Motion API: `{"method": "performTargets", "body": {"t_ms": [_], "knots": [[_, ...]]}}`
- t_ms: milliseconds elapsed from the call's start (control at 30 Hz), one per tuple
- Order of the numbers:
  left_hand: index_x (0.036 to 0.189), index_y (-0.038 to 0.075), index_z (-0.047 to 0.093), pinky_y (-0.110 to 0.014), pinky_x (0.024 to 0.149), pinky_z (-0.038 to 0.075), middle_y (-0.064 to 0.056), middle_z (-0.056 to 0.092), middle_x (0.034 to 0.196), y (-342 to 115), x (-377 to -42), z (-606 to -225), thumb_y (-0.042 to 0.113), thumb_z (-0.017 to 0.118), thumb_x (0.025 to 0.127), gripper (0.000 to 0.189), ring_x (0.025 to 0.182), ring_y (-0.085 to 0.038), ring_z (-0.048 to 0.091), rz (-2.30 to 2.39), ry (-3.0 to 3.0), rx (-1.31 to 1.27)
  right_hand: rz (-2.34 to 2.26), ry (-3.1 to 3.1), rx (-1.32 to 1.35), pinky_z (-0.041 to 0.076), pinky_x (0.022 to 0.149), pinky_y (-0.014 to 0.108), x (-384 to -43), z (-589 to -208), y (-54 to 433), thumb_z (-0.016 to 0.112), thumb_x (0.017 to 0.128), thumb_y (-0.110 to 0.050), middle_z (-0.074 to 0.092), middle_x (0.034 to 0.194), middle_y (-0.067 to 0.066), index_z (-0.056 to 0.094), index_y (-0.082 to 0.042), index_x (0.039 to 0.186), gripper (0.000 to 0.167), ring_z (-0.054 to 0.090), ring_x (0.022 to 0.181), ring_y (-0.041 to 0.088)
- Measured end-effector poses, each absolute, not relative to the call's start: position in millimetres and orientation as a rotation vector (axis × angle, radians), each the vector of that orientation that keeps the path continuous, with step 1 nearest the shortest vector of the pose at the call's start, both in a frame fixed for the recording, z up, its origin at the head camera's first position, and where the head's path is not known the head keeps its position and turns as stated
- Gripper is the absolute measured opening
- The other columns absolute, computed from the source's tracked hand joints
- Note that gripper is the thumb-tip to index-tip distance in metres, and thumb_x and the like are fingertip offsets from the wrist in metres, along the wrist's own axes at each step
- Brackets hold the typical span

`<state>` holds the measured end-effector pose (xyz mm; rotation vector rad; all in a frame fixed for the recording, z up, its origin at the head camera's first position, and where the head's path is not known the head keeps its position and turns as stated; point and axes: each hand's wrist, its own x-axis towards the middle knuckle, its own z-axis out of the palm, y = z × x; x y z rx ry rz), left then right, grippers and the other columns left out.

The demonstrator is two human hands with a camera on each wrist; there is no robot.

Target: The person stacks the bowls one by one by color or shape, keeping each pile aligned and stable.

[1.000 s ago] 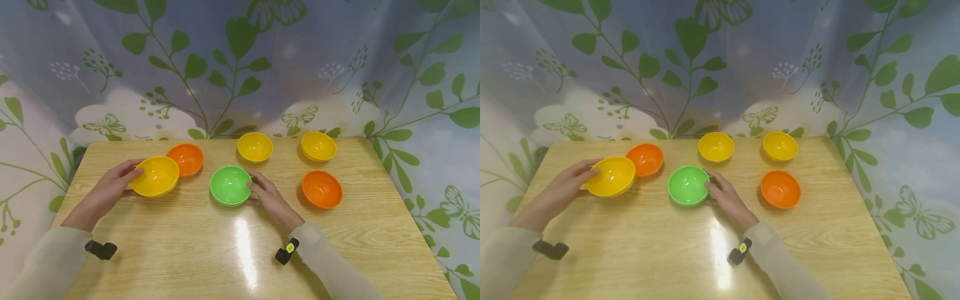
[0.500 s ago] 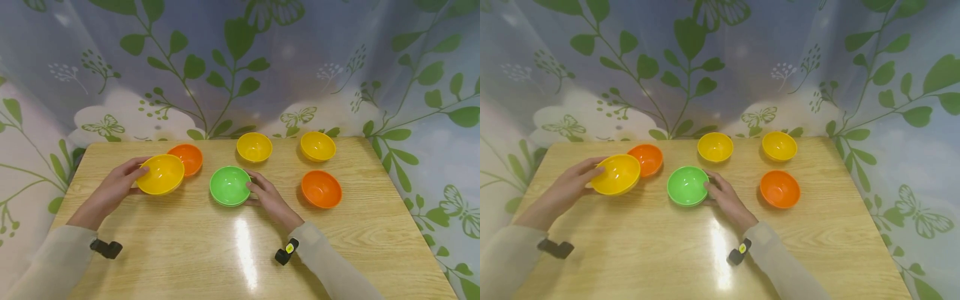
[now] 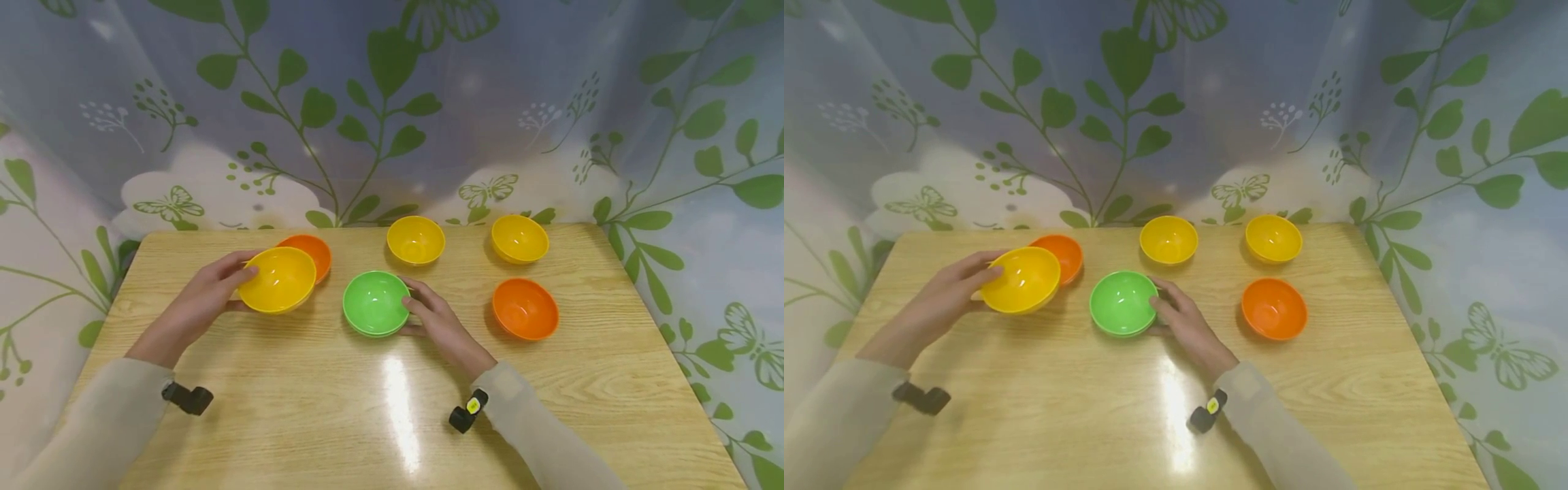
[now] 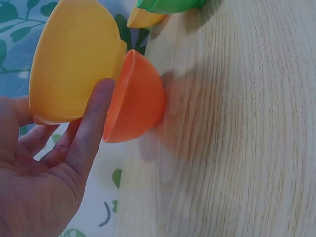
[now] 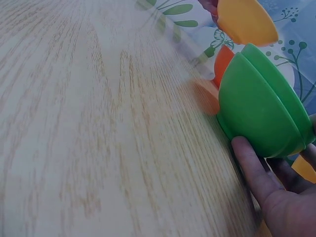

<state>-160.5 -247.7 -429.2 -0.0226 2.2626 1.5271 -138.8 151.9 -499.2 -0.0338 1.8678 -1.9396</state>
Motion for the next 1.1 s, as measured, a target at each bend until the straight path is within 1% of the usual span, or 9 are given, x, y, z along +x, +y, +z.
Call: {"method": "performTargets", "body": {"t_ms": [333,567,700,967,1100], "knots": [[0.171,0.018,0.037,-0.028,0.093,0.065,-0.017,0.047,0.166,-233,-163,-424,0.041,0.05,0.117,0.06,0.116,-0.013,0.064,1.529,2.251,-0.014,-1.957,1.865,-0.055,0.066,0.103,0.047,-138,-499,151,0.048,0.117,-0.022,0.038,0.172,0.017,0.039,-0.016,0.169,0.053,0.055,0.145,0.041],[0.17,0.016,0.038,-0.027,0.092,0.066,-0.017,0.045,0.168,-222,-163,-422,0.039,0.051,0.117,0.06,0.12,-0.017,0.063,1.558,2.237,0.014,-1.961,1.86,-0.048,0.066,0.104,0.047,-138,-498,151,0.048,0.117,-0.023,0.037,0.172,0.018,0.038,-0.015,0.169,0.054,0.053,0.147,0.042],[0.169,0.014,0.04,-0.029,0.092,0.067,-0.016,0.044,0.17,-217,-165,-423,0.037,0.052,0.117,0.058,0.12,-0.017,0.064,1.585,2.217,0.035,-1.958,1.865,-0.046,0.066,0.104,0.047,-139,-499,151,0.048,0.117,-0.023,0.037,0.172,0.018,0.038,-0.015,0.169,0.054,0.054,0.146,0.042],[0.167,0.012,0.043,-0.035,0.096,0.067,-0.016,0.046,0.168,-204,-168,-422,0.034,0.052,0.117,0.055,0.12,-0.019,0.063,1.601,2.201,0.057,-1.959,1.86,-0.05,0.066,0.104,0.048,-139,-500,152,0.049,0.117,-0.024,0.036,0.173,0.018,0.038,-0.015,0.169,0.054,0.053,0.147,0.043],[0.167,0.013,0.042,-0.033,0.095,0.067,-0.017,0.047,0.167,-196,-170,-422,0.035,0.053,0.117,0.056,0.122,-0.022,0.063,1.607,2.192,0.065,-1.954,1.86,-0.043,0.066,0.104,0.048,-139,-500,152,0.048,0.117,-0.023,0.036,0.173,0.018,0.038,-0.016,0.169,0.054,0.054,0.146,0.043]]}}
